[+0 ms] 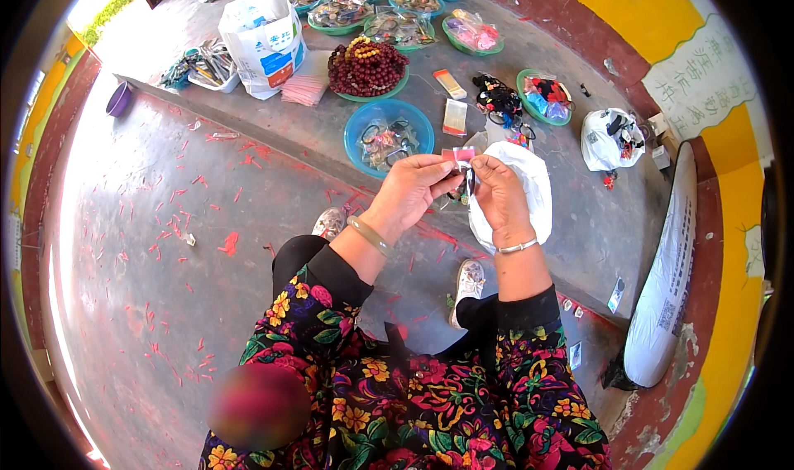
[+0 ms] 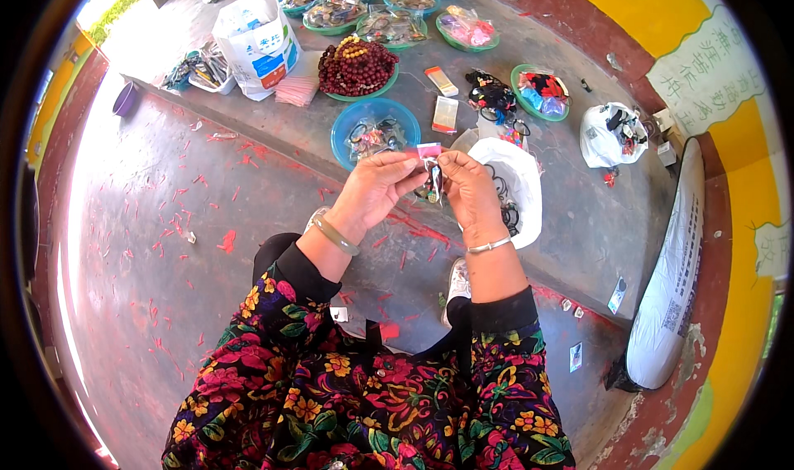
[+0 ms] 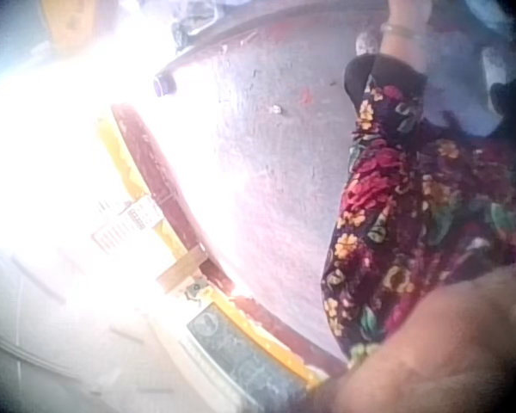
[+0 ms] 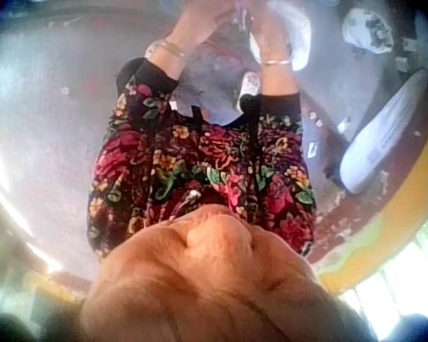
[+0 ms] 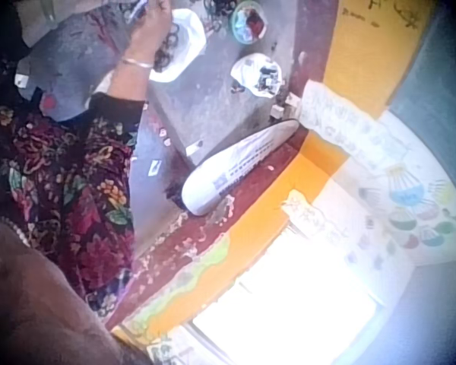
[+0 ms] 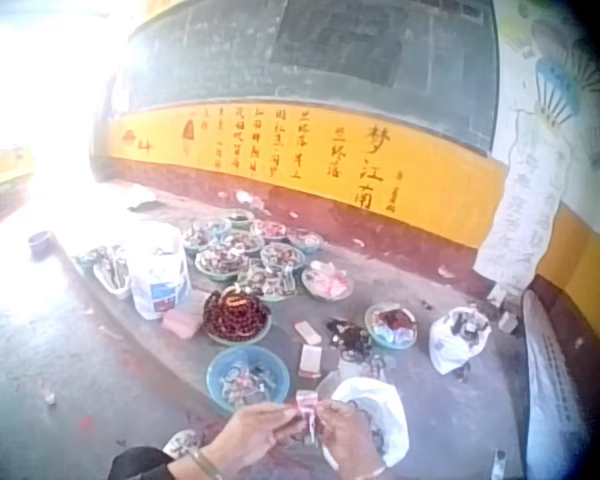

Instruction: The person sits on the floor and packs small jewelry items into clear plastic bags. They pick up items from a white bag, place them into bags, and seal them before setting them aside.

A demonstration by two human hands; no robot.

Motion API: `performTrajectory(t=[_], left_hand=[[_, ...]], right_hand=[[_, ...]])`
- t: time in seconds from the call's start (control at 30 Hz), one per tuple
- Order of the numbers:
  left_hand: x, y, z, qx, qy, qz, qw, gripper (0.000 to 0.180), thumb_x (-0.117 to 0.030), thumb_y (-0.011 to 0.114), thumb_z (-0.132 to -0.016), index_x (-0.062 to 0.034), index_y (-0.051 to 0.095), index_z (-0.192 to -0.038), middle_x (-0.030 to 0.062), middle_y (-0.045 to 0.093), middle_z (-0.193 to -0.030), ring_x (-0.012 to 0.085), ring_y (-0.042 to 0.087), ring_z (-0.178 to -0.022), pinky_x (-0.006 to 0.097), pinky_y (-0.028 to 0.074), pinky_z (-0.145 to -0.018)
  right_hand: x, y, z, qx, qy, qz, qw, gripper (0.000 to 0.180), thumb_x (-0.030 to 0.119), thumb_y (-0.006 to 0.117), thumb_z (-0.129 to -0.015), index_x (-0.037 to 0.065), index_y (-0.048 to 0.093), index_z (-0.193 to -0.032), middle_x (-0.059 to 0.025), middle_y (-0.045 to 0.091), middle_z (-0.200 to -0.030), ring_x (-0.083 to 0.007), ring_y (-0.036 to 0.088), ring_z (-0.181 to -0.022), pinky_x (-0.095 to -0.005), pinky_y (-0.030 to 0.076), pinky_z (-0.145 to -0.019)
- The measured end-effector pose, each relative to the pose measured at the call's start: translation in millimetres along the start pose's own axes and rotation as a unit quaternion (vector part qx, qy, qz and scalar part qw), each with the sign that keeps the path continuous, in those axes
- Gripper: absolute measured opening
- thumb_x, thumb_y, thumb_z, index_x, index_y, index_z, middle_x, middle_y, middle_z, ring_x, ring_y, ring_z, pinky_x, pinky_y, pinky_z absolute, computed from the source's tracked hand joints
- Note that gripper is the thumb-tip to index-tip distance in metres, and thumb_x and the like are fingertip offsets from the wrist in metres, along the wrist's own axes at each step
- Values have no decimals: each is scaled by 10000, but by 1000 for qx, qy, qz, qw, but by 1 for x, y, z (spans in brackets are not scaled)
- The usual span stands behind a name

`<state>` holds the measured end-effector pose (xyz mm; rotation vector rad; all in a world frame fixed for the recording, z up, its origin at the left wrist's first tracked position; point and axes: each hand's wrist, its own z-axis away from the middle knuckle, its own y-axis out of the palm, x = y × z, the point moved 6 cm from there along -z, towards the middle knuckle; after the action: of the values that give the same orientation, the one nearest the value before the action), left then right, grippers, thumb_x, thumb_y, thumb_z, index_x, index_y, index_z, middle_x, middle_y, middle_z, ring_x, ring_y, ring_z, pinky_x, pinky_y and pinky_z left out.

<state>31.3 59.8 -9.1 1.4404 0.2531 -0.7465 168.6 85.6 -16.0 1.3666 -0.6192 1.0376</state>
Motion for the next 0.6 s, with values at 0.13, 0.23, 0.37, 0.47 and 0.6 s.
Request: performTrajectory(t=[0.13,0.23,0.37,0.47,0.6], left_hand=[[2,-4,-2,18,5,8,1000,164,-6,527,-870,77,595,-993,158,606,-1028,213,602,-946,319,513,-867],[4,-5,-4,22,12,1,1000,167,-13,508,-884,76,594,-995,161,592,-1079,209,594,-968,312,498,-885],[8,-16,-8,0,44,-59,997,185,-21,480,-902,77,591,-1013,154,576,-1134,174,581,-972,286,479,-892],[9,-17,-10,-20,62,-109,992,202,-29,477,-907,83,586,-1035,130,589,-1102,150,581,-937,272,479,-866],[10,-19,-10,-56,61,-261,962,218,-44,493,-904,84,586,-1055,82,614,-992,128,587,-874,257,480,-816]], right_hand=[[-5,1,1,-27,43,-48,998,100,108,602,-854,19,621,-893,5,600,-796,-74,535,-720,-218,428,-666],[-2,-6,0,-34,16,68,997,91,120,601,-855,35,628,-870,4,611,-805,-82,555,-735,-224,433,-659],[27,6,9,-121,-156,418,887,63,110,627,-818,57,638,-851,-13,621,-817,-137,579,-764,-261,442,-649],[53,35,33,-138,-435,534,711,99,80,664,-751,65,648,-847,-33,614,-797,-189,573,-762,-303,443,-654],[45,53,38,-71,-455,573,678,138,55,689,-691,66,664,-826,-47,609,-800,-233,565,-789,-337,442,-690]])
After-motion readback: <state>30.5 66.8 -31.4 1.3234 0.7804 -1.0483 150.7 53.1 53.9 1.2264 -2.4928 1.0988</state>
